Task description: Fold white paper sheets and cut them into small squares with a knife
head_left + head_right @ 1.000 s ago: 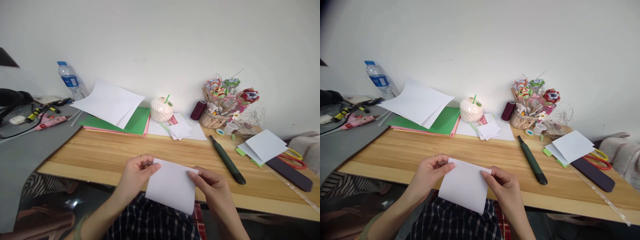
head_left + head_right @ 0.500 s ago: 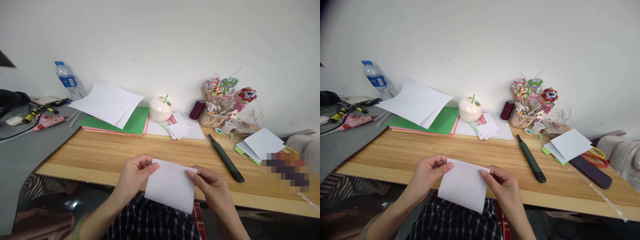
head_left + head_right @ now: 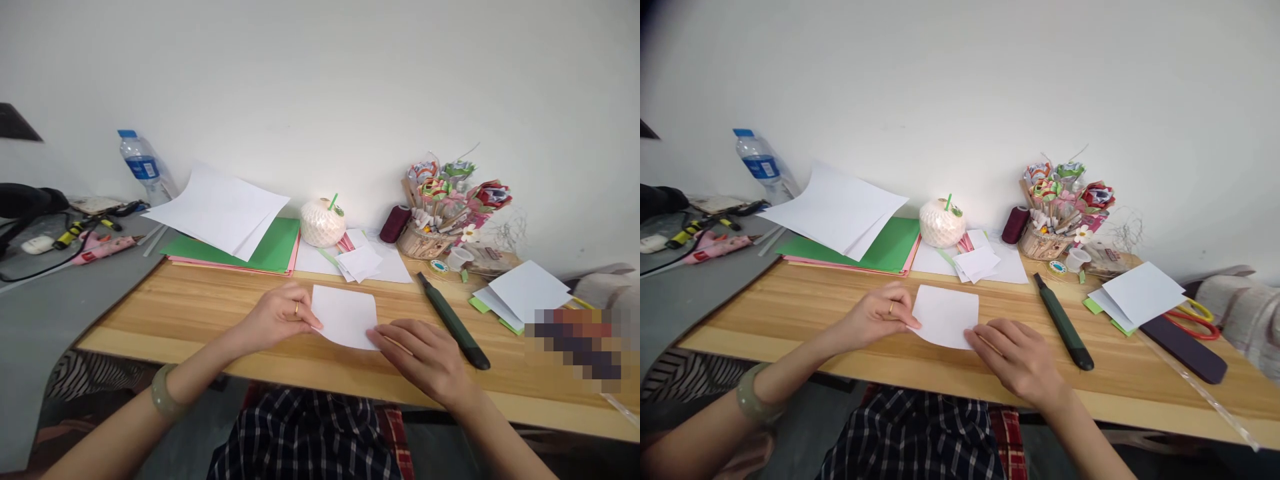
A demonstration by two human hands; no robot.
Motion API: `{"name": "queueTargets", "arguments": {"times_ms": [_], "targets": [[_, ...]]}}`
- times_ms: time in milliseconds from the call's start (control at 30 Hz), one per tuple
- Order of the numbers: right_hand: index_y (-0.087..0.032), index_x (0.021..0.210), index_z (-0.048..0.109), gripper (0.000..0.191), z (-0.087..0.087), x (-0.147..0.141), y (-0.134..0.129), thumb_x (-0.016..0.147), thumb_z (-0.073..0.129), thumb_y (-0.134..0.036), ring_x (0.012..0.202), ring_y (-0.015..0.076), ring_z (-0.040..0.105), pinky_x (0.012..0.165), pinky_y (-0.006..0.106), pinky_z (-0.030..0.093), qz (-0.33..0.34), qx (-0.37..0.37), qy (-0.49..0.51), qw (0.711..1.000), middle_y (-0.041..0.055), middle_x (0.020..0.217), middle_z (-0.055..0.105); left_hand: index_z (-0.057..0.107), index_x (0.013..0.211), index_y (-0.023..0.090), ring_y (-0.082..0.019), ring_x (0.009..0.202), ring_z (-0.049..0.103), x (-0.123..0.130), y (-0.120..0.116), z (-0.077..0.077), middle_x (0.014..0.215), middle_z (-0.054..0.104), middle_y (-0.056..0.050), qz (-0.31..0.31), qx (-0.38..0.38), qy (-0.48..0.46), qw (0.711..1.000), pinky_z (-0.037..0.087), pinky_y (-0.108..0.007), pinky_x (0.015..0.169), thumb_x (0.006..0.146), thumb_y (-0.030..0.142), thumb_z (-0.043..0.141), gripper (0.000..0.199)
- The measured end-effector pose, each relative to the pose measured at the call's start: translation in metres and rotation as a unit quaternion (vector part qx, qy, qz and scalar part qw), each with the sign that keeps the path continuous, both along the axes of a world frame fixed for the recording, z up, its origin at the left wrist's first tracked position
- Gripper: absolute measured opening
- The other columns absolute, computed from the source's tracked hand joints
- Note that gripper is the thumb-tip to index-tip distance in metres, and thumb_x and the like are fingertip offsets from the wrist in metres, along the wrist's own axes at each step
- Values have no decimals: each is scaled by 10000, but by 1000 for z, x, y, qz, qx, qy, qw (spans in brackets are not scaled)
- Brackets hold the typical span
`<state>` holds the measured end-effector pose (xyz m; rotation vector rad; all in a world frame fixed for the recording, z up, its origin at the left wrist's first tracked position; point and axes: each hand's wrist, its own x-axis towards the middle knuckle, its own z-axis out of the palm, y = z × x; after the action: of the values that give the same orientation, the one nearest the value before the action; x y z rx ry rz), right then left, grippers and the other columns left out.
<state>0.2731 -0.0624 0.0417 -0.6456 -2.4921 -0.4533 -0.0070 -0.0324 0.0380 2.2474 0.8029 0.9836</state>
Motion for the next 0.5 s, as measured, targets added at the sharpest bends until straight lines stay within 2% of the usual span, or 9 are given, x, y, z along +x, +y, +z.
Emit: {"name": "queueTargets", "arguments": {"times_ms": [67, 167, 300, 400, 500], "targets": [[-172, 1121, 568, 298, -5, 3, 4, 890, 397, -93, 861, 174, 608, 693, 302, 472, 20, 19, -66, 997, 58, 950, 688, 716, 808, 242, -142, 713, 486, 0, 3, -7, 705, 574, -18, -22, 63, 87, 994, 365, -243, 624, 857, 241, 538, 185], [-137, 1072, 578, 280, -15, 0, 10, 909, 352, -104, 847, 185, 604, 661, 311, 489, 37, -12, -111, 993, 71, 937, 683, 711, 812, 251, -144, 738, 475, 4, 6, -19, 747, 578, -16, -29, 121, 188, 974, 347, -234, 618, 854, 194, 536, 189], [-106, 1003, 599, 276, -25, -7, 12, 917, 339, -137, 792, 188, 582, 650, 314, 503, 13, -64, -125, 990, 96, 876, 657, 705, 801, 251, -148, 835, 485, 7, 8, -28, 862, 607, -8, -38, 98, 223, 969, 369, -231, 700, 852, 203, 555, 166], [-112, 1026, 594, 299, -28, -7, 10, 923, 316, -151, 810, 196, 569, 671, 330, 510, -7, -96, -128, 987, 100, 876, 638, 706, 822, 245, -150, 867, 482, 5, 10, -25, 888, 627, -4, -46, 67, 230, 970, 378, -230, 732, 847, 253, 573, 135], [-133, 1112, 561, 319, -30, -3, 6, 927, 302, -158, 878, 195, 559, 727, 336, 512, -18, -125, -125, 984, 98, 939, 624, 701, 870, 241, -169, 909, 480, 2, 7, -19, 915, 629, -15, -63, 79, 244, 964, 379, -256, 781, 830, 373, 582, 182]]}}
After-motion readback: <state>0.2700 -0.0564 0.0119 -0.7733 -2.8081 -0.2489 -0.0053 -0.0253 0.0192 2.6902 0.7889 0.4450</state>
